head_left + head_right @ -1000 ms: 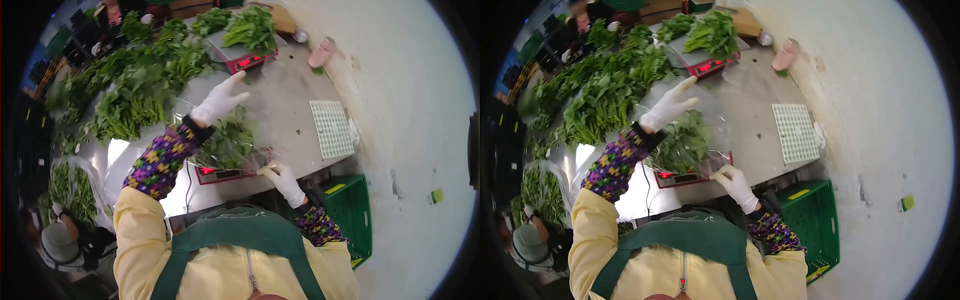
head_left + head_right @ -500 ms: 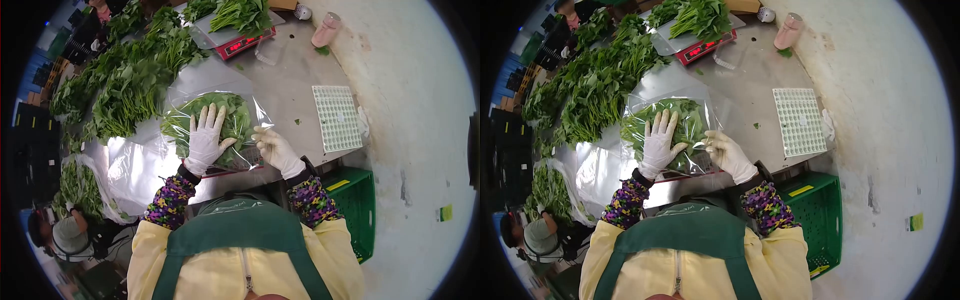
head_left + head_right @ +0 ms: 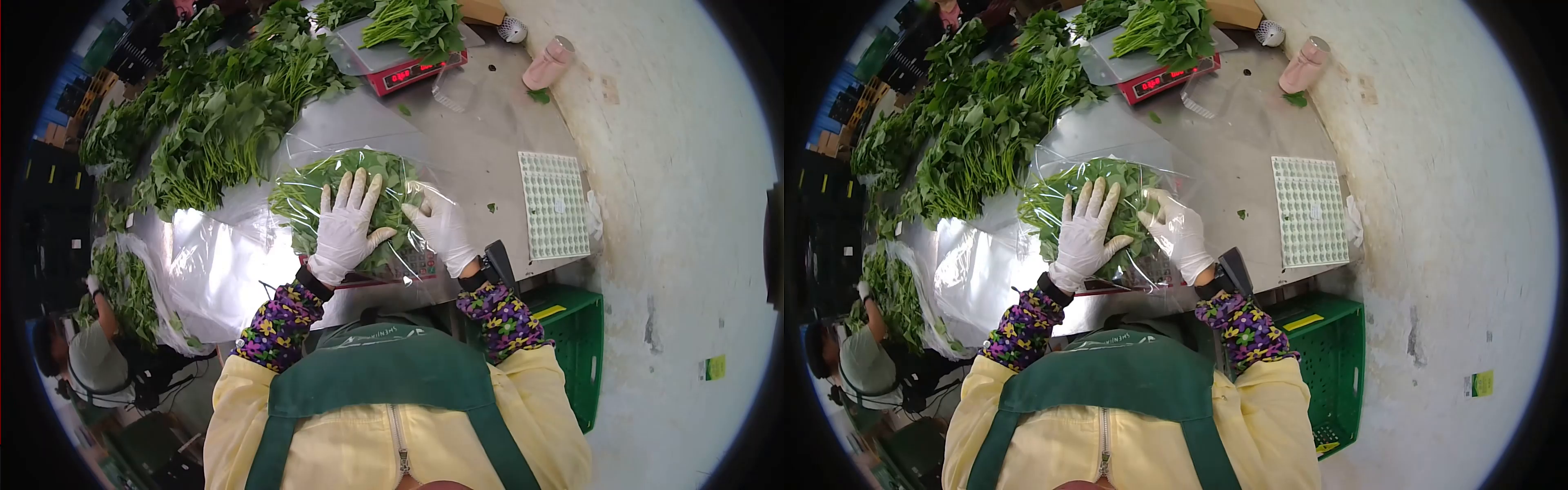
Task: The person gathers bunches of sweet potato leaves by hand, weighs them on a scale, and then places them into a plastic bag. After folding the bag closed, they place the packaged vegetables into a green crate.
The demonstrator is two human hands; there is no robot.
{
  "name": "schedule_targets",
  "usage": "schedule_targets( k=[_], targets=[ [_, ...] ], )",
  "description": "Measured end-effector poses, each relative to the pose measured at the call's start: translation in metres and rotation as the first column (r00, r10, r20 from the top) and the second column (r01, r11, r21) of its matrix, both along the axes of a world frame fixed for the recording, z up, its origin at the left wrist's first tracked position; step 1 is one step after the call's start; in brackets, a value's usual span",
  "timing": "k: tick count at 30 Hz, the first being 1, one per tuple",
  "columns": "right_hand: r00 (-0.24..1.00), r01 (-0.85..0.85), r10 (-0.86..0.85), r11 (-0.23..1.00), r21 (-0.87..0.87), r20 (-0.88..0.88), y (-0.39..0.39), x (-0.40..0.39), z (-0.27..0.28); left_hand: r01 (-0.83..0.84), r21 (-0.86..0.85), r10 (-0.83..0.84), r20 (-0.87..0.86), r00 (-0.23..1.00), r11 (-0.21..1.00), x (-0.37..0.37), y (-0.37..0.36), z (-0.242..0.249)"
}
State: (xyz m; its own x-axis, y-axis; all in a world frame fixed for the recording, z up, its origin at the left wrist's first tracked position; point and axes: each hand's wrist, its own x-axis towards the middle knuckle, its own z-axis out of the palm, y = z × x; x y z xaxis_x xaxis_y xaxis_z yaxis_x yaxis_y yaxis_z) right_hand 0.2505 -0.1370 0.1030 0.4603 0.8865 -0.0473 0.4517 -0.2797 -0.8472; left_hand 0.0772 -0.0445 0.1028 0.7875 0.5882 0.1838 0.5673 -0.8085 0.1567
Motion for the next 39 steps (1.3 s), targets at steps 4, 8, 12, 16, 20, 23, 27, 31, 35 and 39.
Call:
schedule_targets(
  k=[4, 8, 12, 16, 20, 23, 27, 31, 35, 39],
  targets=[
    [0.986, 0.004, -0.001, 1.000, -0.018, 0.164, 0.010, -0.005, -0.015, -0.001, -0.014, 0.001, 0.012, 1.000, 1.000, 0.000, -0.001, 0.001],
    [0.991, 0.097, -0.081, 0.983, 0.154, -0.107, 0.018, -0.002, -0.033, 0.005, -0.007, -0.004, 0.024, 1.000, 1.000, -0.002, 0.000, -0.002],
    [0.833, 0.236, -0.126, 0.962, 0.139, -0.538, 0.003, 0.016, -0.022, -0.004, -0.010, 0.004, 0.012, 1.000, 1.000, -0.001, 0.000, -0.002],
    [0.902, 0.274, -0.193, 0.947, 0.166, -0.386, -0.018, 0.015, -0.045, -0.008, 0.005, 0.008, -0.003, 1.000, 1.000, 0.002, 0.000, -0.003],
    [0.793, 0.528, -0.471, 0.848, 0.051, -0.387, -0.044, 0.055, -0.032, -0.002, 0.010, 0.002, -0.021, 1.000, 1.000, 0.000, -0.001, -0.002],
    [0.814, 0.438, -0.417, 0.898, -0.043, -0.404, -0.079, 0.070, -0.031, 0.009, 0.019, -0.009, 0.005, 1.000, 1.000, -0.001, 0.000, -0.002],
    [0.973, 0.221, -0.212, 0.970, -0.103, 0.092, -0.126, 0.033, -0.032, 0.021, -0.011, -0.020, 0.012, 1.000, 1.000, -0.011, 0.004, 0.008],
    [0.941, 0.097, -0.075, 0.994, 0.049, -0.331, -0.155, -0.004, -0.019, 0.112, -0.031, -0.109, 0.078, 0.991, 0.993, -0.037, 0.023, 0.051],
    [0.947, 0.160, -0.154, 0.987, 0.000, -0.281, -0.151, -0.025, 0.002, 0.277, -0.299, -0.199, 0.266, 0.943, 0.913, -0.041, 0.100, 0.105],
    [0.864, 0.123, 0.006, 0.967, 0.224, -0.503, -0.139, -0.039, 0.020, 0.336, -0.688, -0.275, 0.202, 0.940, 0.643, 0.020, 0.138, 0.115]
  ],
)
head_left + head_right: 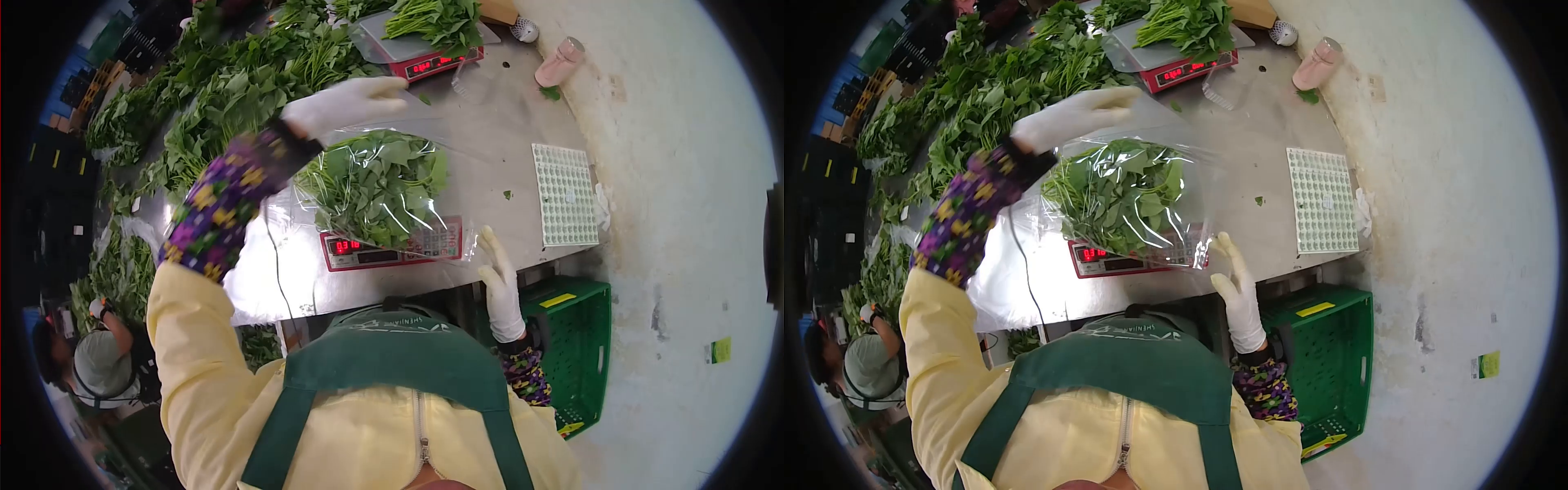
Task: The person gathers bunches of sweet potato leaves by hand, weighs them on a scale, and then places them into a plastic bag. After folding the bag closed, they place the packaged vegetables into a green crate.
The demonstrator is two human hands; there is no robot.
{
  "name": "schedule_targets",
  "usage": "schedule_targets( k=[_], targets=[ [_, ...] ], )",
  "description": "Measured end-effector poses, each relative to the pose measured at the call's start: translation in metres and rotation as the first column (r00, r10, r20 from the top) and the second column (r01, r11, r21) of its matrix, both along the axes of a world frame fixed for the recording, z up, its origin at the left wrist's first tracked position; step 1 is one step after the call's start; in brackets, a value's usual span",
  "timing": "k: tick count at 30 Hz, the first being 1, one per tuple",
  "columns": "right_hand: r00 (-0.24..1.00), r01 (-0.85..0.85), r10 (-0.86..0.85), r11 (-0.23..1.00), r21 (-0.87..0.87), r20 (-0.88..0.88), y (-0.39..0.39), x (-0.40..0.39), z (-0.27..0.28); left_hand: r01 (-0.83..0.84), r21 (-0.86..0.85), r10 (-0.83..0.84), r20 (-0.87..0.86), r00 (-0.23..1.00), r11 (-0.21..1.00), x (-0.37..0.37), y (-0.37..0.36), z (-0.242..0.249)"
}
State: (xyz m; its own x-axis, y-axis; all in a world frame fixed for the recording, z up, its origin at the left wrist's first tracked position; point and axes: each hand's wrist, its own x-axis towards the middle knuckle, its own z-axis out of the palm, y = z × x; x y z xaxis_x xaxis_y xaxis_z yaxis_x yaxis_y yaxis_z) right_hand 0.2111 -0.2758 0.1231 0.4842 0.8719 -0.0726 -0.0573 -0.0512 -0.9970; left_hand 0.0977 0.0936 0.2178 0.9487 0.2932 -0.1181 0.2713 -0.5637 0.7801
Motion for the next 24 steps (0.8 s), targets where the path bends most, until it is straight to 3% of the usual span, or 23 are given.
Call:
schedule_targets(
  k=[2, 4, 6, 8, 9, 12, 13, 14, 16, 18, 20, 21, 22, 23, 24],
  targets=[
    [0.999, 0.015, -0.018, 0.998, 0.056, 0.044, 0.008, -0.010, 0.007, 0.047, 0.040, -0.040, -0.147, 0.988, 0.998, 0.035, -0.007, -0.019],
    [0.982, -0.056, 0.049, 0.998, -0.032, -0.184, 0.016, -0.017, 0.007, 0.153, 0.084, -0.133, -0.203, 0.970, 0.985, 0.065, -0.006, -0.059],
    [0.975, -0.011, 0.003, 0.999, -0.038, -0.222, 0.024, -0.026, -0.001, 0.177, 0.037, -0.167, -0.199, 0.966, 0.983, 0.074, -0.018, -0.072],
    [1.000, -0.021, 0.021, 1.000, -0.022, 0.016, 0.026, -0.024, -0.024, 0.144, -0.108, -0.162, -0.184, 0.970, 0.984, 0.085, -0.016, -0.099],
    [0.992, 0.052, -0.054, 0.999, -0.015, -0.116, 0.031, -0.032, -0.011, 0.098, -0.126, -0.111, -0.104, 0.988, 0.987, 0.084, -0.017, -0.101],
    [0.989, 0.027, -0.036, 0.997, -0.066, -0.144, 0.034, -0.028, -0.013, 0.043, -0.228, -0.036, 0.035, 0.999, 0.973, 0.081, -0.010, -0.102],
    [0.980, 0.064, -0.071, 0.997, -0.040, -0.186, 0.038, -0.031, -0.011, -0.002, -0.331, 0.007, 0.012, 1.000, 0.944, 0.078, -0.007, -0.102],
    [0.983, 0.065, -0.068, 0.998, -0.018, -0.171, 0.039, -0.029, -0.011, 0.061, -0.340, -0.021, 0.119, 0.993, 0.938, 0.074, -0.004, -0.105],
    [0.999, -0.010, 0.014, 0.996, -0.093, 0.044, 0.043, -0.019, -0.014, 0.020, -0.456, 0.054, 0.148, 0.987, 0.890, 0.045, -0.016, -0.056],
    [0.971, -0.089, 0.097, 0.995, -0.047, 0.220, 0.050, -0.014, 0.003, -0.018, -0.289, 0.120, 0.337, 0.934, 0.957, 0.011, -0.013, -0.033],
    [0.967, -0.130, 0.130, 0.991, -0.014, 0.218, 0.056, -0.019, 0.010, -0.094, -0.253, 0.197, 0.422, 0.885, 0.963, -0.041, -0.019, 0.004],
    [0.963, -0.142, 0.137, 0.990, 0.006, 0.233, 0.063, -0.020, 0.027, -0.173, -0.157, 0.227, 0.464, 0.856, 0.972, -0.069, -0.025, 0.022],
    [0.855, -0.217, 0.186, 0.976, 0.008, 0.484, 0.068, -0.025, 0.054, -0.254, -0.065, 0.251, 0.505, 0.826, 0.965, -0.097, -0.035, 0.042],
    [0.685, -0.283, 0.207, 0.959, -0.007, 0.698, 0.074, -0.029, 0.081, -0.333, -0.108, 0.340, 0.506, 0.793, 0.937, -0.120, -0.049, 0.063],
    [0.682, -0.290, 0.202, 0.957, 0.007, 0.703, 0.079, -0.031, 0.104, -0.406, -0.153, 0.425, 0.500, 0.755, 0.901, -0.143, -0.063, 0.084]
  ],
)
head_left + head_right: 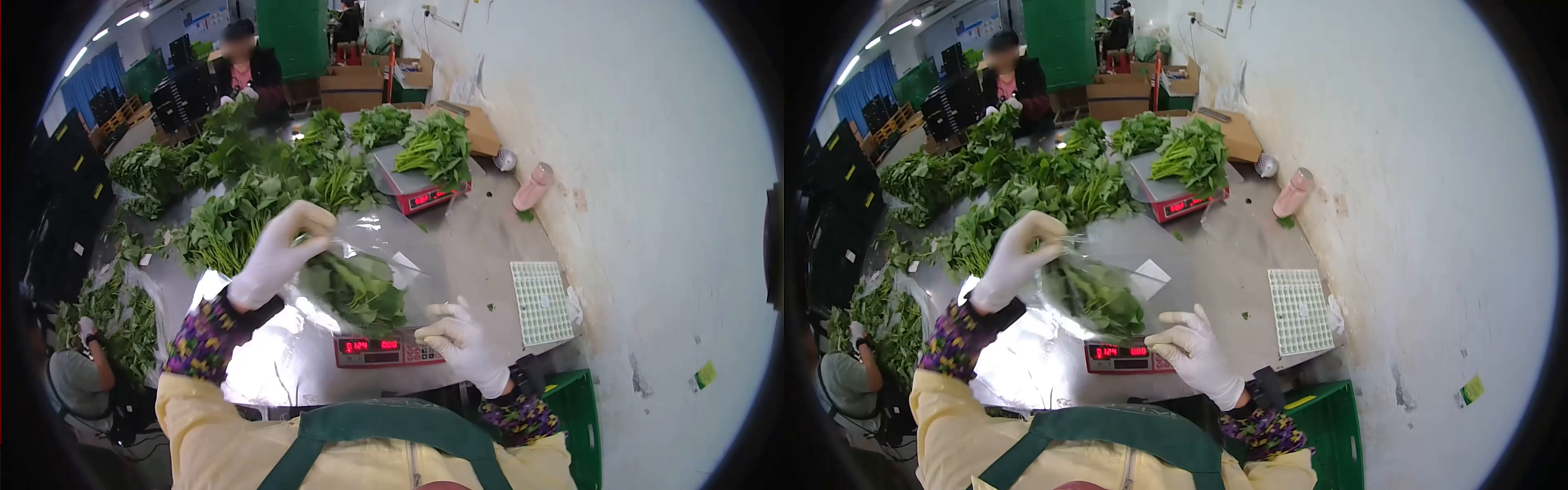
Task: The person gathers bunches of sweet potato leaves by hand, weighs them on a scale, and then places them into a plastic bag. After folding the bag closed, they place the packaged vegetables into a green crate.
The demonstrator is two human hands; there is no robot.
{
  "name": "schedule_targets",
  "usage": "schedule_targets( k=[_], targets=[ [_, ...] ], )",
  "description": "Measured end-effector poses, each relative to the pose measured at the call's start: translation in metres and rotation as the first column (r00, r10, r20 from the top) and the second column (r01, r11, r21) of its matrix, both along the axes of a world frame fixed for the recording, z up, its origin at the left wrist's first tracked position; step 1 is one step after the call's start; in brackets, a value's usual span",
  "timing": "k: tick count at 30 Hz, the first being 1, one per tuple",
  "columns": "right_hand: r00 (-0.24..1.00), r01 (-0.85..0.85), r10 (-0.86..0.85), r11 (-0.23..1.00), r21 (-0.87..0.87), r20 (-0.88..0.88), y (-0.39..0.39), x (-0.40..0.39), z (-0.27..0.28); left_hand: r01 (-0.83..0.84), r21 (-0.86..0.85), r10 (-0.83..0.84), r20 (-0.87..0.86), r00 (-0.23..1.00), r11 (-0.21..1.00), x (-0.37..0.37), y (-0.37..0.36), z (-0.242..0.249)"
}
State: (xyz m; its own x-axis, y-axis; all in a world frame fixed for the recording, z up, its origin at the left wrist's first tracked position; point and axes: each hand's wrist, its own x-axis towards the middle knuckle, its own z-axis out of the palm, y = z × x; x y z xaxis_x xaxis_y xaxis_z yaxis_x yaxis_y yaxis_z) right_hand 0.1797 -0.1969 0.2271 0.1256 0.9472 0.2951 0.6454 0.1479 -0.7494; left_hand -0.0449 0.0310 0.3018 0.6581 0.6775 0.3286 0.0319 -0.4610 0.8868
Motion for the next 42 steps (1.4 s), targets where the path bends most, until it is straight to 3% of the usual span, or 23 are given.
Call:
schedule_targets(
  k=[4, 6, 8, 10, 12, 13, 15, 16, 18, 19, 22, 23, 24, 25, 26, 28, 29, 31, 32, 34, 36, 40, 42],
  targets=[
    [0.987, -0.153, 0.125, 0.930, 0.335, 0.103, 0.028, 0.005, 0.086, -0.054, -0.116, 0.079, 0.220, 0.972, 0.992, -0.069, -0.024, 0.052],
    [0.888, -0.131, 0.173, 0.983, 0.125, -0.427, 0.052, 0.000, 0.108, -0.106, -0.144, 0.110, 0.019, 0.994, 0.984, -0.082, -0.018, 0.062],
    [0.933, -0.156, 0.190, 0.979, 0.131, -0.305, 0.066, 0.010, 0.139, -0.091, -0.261, 0.131, 0.137, 0.982, 0.961, -0.087, -0.002, 0.047],
    [0.897, -0.239, 0.383, 0.840, 0.487, -0.221, 0.066, 0.008, 0.169, -0.122, -0.197, 0.153, 0.152, 0.976, 0.973, -0.083, -0.017, 0.067],
    [0.982, -0.156, 0.182, 0.938, 0.310, -0.056, 0.087, 0.015, 0.186, -0.207, -0.044, 0.211, 0.188, 0.959, 0.977, -0.069, -0.025, 0.076],
    [0.987, -0.154, 0.140, 0.964, 0.218, 0.080, 0.109, 0.023, 0.186, -0.138, -0.089, 0.151, 0.164, 0.975, 0.986, -0.057, -0.004, 0.063],
    [0.989, -0.028, 0.036, 0.998, 0.057, -0.142, 0.136, 0.047, 0.174, -0.040, -0.227, 0.071, 0.131, 0.989, 0.973, -0.030, 0.037, 0.030],
    [0.989, -0.020, 0.025, 0.999, 0.036, -0.144, 0.137, 0.058, 0.175, -0.012, -0.305, 0.054, 0.129, 0.990, 0.952, -0.019, 0.048, 0.023],
    [0.997, -0.042, 0.053, 0.987, 0.153, -0.064, 0.133, 0.071, 0.184, 0.050, -0.077, -0.030, 0.245, 0.969, 0.996, -0.003, 0.045, 0.027],
    [0.996, 0.038, -0.049, 0.989, 0.145, 0.069, 0.118, 0.070, 0.187, -0.049, -0.043, 0.059, 0.263, 0.963, 0.998, 0.003, 0.029, 0.031],
    [0.965, -0.034, -0.021, 0.978, 0.205, 0.261, 0.074, 0.066, 0.161, -0.101, 0.146, 0.082, 0.128, 0.988, 0.984, 0.004, -0.018, 0.013],
    [0.873, -0.107, -0.038, 0.958, 0.267, 0.487, 0.064, 0.069, 0.145, -0.102, 0.090, 0.094, 0.095, 0.991, 0.991, 0.003, -0.027, -0.013],
    [0.730, -0.194, -0.072, 0.932, 0.306, 0.680, 0.054, 0.072, 0.123, -0.121, 0.239, 0.106, 0.074, 0.992, 0.963, 0.003, -0.034, -0.044],
    [0.686, -0.234, 0.013, 0.951, 0.204, 0.728, 0.041, 0.072, 0.097, -0.141, 0.502, 0.187, -0.044, 0.981, 0.853, -0.001, -0.042, -0.081],
    [0.639, -0.264, 0.097, 0.959, 0.100, 0.763, 0.026, 0.071, 0.068, -0.106, 0.606, 0.248, -0.156, 0.956, 0.788, -0.008, -0.052, -0.119],
    [0.629, -0.308, 0.339, 0.935, -0.176, 0.700, 0.000, 0.070, 0.012, -0.051, 0.607, 0.260, -0.263, 0.929, 0.793, -0.017, -0.079, -0.171],
    [0.632, -0.305, 0.343, 0.934, -0.184, 0.695, -0.003, 0.071, 0.002, -0.003, 0.622, 0.242, -0.301, 0.922, 0.783, -0.021, -0.089, -0.192],
    [0.861, -0.168, 0.316, 0.916, -0.364, 0.399, -0.007, 0.070, -0.012, 0.000, 0.633, 0.223, -0.272, 0.936, 0.774, -0.023, -0.111, -0.211],
    [0.866, -0.165, 0.313, 0.914, -0.370, 0.389, -0.001, 0.067, -0.010, -0.004, 0.652, 0.208, -0.236, 0.949, 0.759, -0.024, -0.119, -0.215],
    [0.970, 0.056, -0.042, 0.997, -0.050, 0.238, 0.033, 0.058, 0.002, -0.019, 0.653, 0.221, -0.228, 0.948, 0.757, -0.021, -0.127, -0.209],
    [0.937, 0.091, -0.096, 0.995, 0.030, 0.337, 0.070, 0.040, -0.012, -0.099, 0.708, 0.286, -0.151, 0.946, 0.700, -0.017, -0.128, -0.196],
    [0.803, 0.141, 0.162, 0.883, -0.448, 0.574, 0.096, 0.008, -0.105, -0.016, 0.712, 0.257, -0.233, 0.938, 0.702, -0.041, -0.136, -0.212],
    [0.786, 0.146, 0.134, 0.908, -0.392, 0.603, 0.094, 0.009, -0.127, 0.103, 0.553, 0.141, -0.381, 0.914, 0.827, -0.074, -0.144, -0.238]
  ],
)
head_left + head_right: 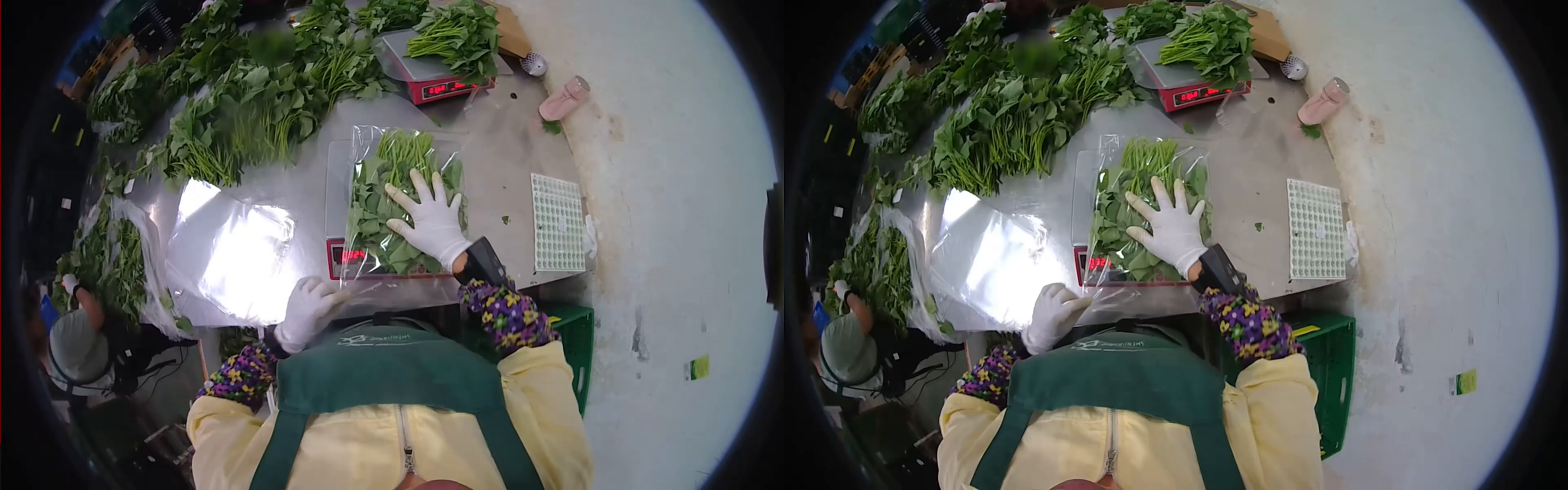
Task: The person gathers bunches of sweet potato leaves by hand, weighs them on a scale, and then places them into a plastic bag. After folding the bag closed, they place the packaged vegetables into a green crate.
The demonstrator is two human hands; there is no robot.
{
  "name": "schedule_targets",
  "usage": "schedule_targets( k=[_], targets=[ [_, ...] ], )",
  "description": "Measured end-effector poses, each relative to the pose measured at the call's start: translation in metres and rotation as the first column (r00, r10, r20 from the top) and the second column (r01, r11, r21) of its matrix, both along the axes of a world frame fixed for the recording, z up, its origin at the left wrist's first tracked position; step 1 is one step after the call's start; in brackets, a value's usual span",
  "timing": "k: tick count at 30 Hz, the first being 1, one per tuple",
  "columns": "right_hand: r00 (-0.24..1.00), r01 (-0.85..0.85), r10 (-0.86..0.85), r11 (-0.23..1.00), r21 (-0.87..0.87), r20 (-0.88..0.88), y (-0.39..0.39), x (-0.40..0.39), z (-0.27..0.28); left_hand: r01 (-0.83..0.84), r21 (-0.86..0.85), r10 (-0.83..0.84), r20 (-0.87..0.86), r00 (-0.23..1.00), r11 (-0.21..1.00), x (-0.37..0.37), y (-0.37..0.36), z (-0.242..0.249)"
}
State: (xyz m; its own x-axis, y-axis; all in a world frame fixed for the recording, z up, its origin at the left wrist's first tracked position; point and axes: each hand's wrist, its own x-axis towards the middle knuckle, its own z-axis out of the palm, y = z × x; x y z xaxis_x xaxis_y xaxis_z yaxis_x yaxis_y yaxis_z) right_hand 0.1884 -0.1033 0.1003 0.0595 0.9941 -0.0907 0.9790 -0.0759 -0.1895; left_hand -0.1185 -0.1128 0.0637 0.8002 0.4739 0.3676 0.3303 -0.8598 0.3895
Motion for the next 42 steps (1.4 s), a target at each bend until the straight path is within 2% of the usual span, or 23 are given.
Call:
schedule_targets(
  k=[1, 2, 3, 4, 5, 6, 8, 11, 12, 14, 15, 16, 18, 20, 23, 25, 28, 32, 34, 37, 40, 41, 42],
  targets=[
    [1.000, 0.008, -0.008, 1.000, 0.027, -0.022, 0.000, 0.002, 0.001, -0.053, -0.240, 0.026, -0.114, 0.993, 0.969, -0.018, -0.001, -0.015],
    [0.998, 0.022, -0.019, 0.999, 0.046, -0.053, -0.004, 0.001, 0.000, -0.063, -0.253, 0.032, -0.124, 0.992, 0.965, -0.014, -0.004, -0.012],
    [0.998, 0.015, -0.013, 0.999, 0.030, -0.060, -0.002, 0.002, 0.001, -0.188, -0.665, 0.332, 0.095, 0.938, 0.723, -0.001, -0.001, -0.003],
    [0.998, 0.009, -0.008, 1.000, 0.025, -0.068, -0.002, 0.003, 0.001, -0.109, -0.938, 0.659, 0.146, 0.738, 0.330, 0.013, 0.005, 0.010],
    [0.998, 0.002, 0.000, 1.000, 0.029, -0.059, 0.000, 0.003, 0.001, -0.061, -0.998, 0.648, -0.031, 0.761, 0.023, 0.025, 0.013, 0.032],
    [0.999, -0.005, 0.007, 0.999, 0.035, -0.049, 0.001, 0.003, 0.002, -0.035, -0.988, 0.580, -0.115, 0.806, -0.147, 0.034, 0.017, 0.026],
    [0.998, -0.016, 0.018, 1.000, 0.021, -0.054, 0.002, 0.004, 0.003, -0.118, -0.966, 0.389, -0.202, 0.899, -0.229, 0.055, 0.014, 0.020],
    [0.997, 0.010, -0.007, 1.000, 0.026, -0.079, 0.000, 0.006, 0.006, 0.015, -0.950, 0.437, -0.129, 0.890, -0.312, 0.056, 0.005, 0.027],
    [0.996, 0.014, -0.013, 1.000, 0.017, -0.087, -0.006, 0.005, 0.009, 0.006, -0.947, 0.431, -0.140, 0.891, -0.321, 0.055, 0.003, 0.025],
    [0.986, 0.072, -0.040, 0.979, 0.190, -0.165, -0.017, 0.001, 0.020, 0.042, -0.945, 0.479, -0.127, 0.869, -0.326, 0.051, 0.002, 0.023],
    [0.997, 0.048, -0.024, 0.942, 0.331, -0.078, -0.028, -0.007, 0.037, 0.036, -0.942, 0.472, -0.134, 0.871, -0.334, 0.047, 0.000, 0.021],
    [0.996, 0.059, -0.034, 0.944, 0.323, -0.081, -0.040, -0.013, 0.042, 0.025, -0.937, 0.442, -0.141, 0.886, -0.349, 0.043, 0.000, 0.017],
    [0.926, 0.081, 0.097, 0.893, 0.443, -0.365, -0.064, -0.024, 0.049, 0.003, -0.928, 0.373, -0.147, 0.916, -0.374, 0.036, 0.003, 0.009],
    [0.877, 0.109, 0.142, 0.872, 0.478, -0.460, -0.083, -0.055, 0.061, 0.050, -0.929, 0.396, -0.108, 0.912, -0.367, 0.031, 0.006, 0.006],
    [0.855, 0.090, 0.151, 0.899, 0.429, -0.496, -0.098, -0.089, 0.046, 0.039, -0.929, 0.370, -0.108, 0.923, -0.368, 0.028, 0.011, 0.005],
    [0.855, 0.113, 0.123, 0.904, 0.413, -0.503, -0.099, -0.107, 0.035, 0.184, -0.872, 0.407, -0.018, 0.913, -0.453, 0.028, 0.009, 0.003],
    [0.824, 0.198, 0.024, 0.924, 0.327, -0.566, -0.095, -0.125, 0.030, 0.283, -0.823, 0.402, 0.074, 0.913, -0.492, 0.020, 0.013, -0.005],
    [0.839, 0.218, -0.038, 0.937, 0.272, -0.543, -0.090, -0.145, 0.019, 0.238, -0.854, 0.358, 0.066, 0.932, -0.463, 0.019, 0.012, -0.009],
    [0.855, 0.215, -0.050, 0.940, 0.264, -0.517, -0.091, -0.154, 0.008, 0.317, -0.758, 0.408, 0.074, 0.910, -0.570, 0.021, 0.011, 0.002],
    [0.860, 0.228, -0.064, 0.936, 0.269, -0.505, -0.089, -0.166, 0.002, 0.379, -0.688, 0.384, 0.157, 0.910, -0.618, 0.015, 0.016, -0.004],
    [0.818, 0.296, -0.118, 0.926, 0.235, -0.564, -0.084, -0.177, 0.001, 0.354, -0.664, 0.373, 0.121, 0.920, -0.659, 0.014, 0.016, 0.005],
    [0.829, 0.309, -0.147, 0.924, 0.224, -0.540, -0.082, -0.179, -0.001, 0.355, -0.663, 0.371, 0.124, 0.920, -0.659, 0.014, 0.015, 0.001],
    [0.839, 0.323, -0.175, 0.922, 0.213, -0.516, -0.081, -0.181, -0.002, 0.356, -0.727, 0.390, 0.131, 0.912, -0.587, 0.016, 0.014, -0.007]
  ],
)
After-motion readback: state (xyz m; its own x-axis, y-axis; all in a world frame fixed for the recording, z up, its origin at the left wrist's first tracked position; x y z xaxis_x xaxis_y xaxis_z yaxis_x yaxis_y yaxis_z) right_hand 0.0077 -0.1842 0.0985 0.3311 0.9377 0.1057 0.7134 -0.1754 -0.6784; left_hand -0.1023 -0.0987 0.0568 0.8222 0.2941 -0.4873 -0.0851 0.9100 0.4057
